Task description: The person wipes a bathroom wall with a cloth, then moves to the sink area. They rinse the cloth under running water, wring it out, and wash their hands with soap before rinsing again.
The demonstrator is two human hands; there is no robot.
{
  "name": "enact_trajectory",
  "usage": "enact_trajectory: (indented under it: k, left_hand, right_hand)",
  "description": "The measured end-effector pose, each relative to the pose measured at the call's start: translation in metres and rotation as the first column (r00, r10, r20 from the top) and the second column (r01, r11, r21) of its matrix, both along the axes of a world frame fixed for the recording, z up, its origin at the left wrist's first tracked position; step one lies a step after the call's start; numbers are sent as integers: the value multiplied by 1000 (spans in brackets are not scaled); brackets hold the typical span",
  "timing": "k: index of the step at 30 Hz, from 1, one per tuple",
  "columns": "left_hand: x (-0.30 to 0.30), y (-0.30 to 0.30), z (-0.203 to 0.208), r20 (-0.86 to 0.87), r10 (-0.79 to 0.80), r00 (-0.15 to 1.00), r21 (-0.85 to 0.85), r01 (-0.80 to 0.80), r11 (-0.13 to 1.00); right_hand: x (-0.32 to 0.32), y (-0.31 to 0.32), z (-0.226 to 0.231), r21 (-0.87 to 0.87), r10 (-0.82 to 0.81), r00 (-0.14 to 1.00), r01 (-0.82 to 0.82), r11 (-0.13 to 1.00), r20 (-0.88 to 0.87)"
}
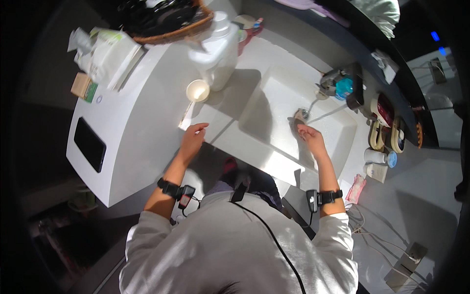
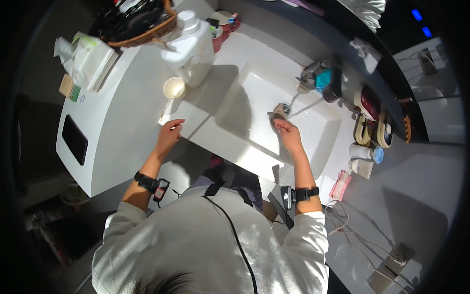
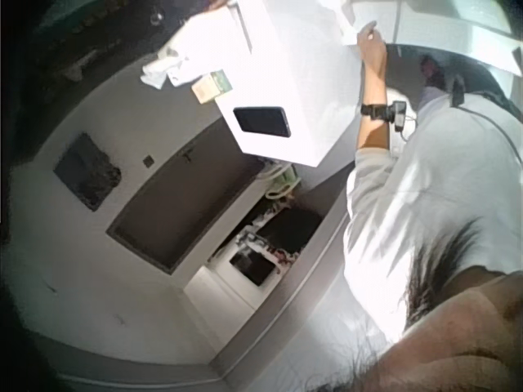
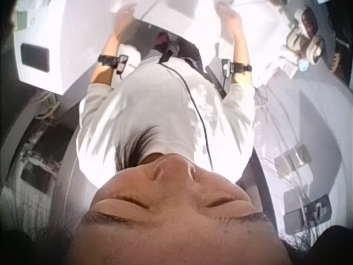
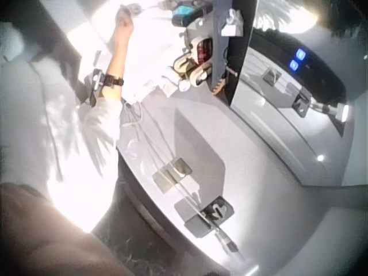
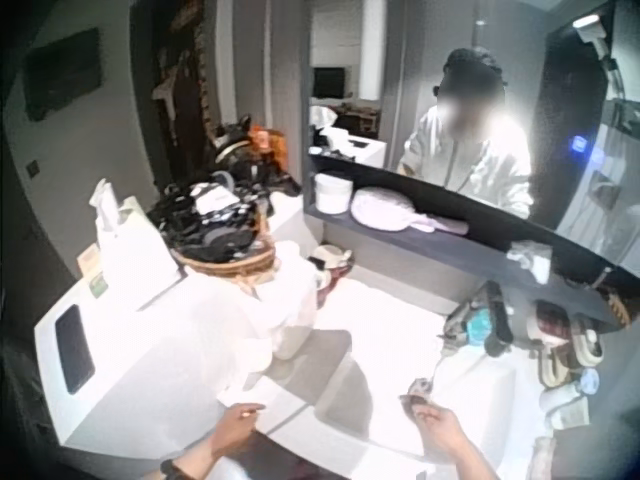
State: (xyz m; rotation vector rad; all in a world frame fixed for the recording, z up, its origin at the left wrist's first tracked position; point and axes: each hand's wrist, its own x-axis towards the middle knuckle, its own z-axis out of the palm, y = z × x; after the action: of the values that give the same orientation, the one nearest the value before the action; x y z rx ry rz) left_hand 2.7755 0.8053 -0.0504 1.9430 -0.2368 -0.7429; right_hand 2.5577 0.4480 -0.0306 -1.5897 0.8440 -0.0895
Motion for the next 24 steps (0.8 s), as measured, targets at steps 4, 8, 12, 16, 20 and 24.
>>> enact_trajectory:
  k: [4, 8, 12, 16, 20, 24]
  left_hand:
    - [-12, -26, 49, 85, -27, 996, -98, 35, 995]
    - [-29, -75, 97, -297, 22, 955, -229, -93, 969]
    - [-43, -148, 97, -581, -39, 813, -412, -253, 875]
    - [-66, -217, 56, -775, -96, 624, -359, -312, 879]
    - [-101, -277, 27, -816, -95, 570, -229, -167, 959]
    - [-129, -351, -9, -847, 99, 522, -44, -256, 966]
  right_hand:
    - [12, -80, -24, 629, -412, 911, 331, 703, -19]
    - [23, -126, -90, 796, -654, 756, 375, 475, 34]
    - [18, -100, -138, -591, 17, 960, -186, 785, -280]
    - [0, -78, -128, -827, 34, 896, -422, 372, -442]
    - [-3, -95, -92, -583, -120, 950, -73, 809, -287]
    - [-9, -94, -62, -565, -49, 996, 82, 821, 73]
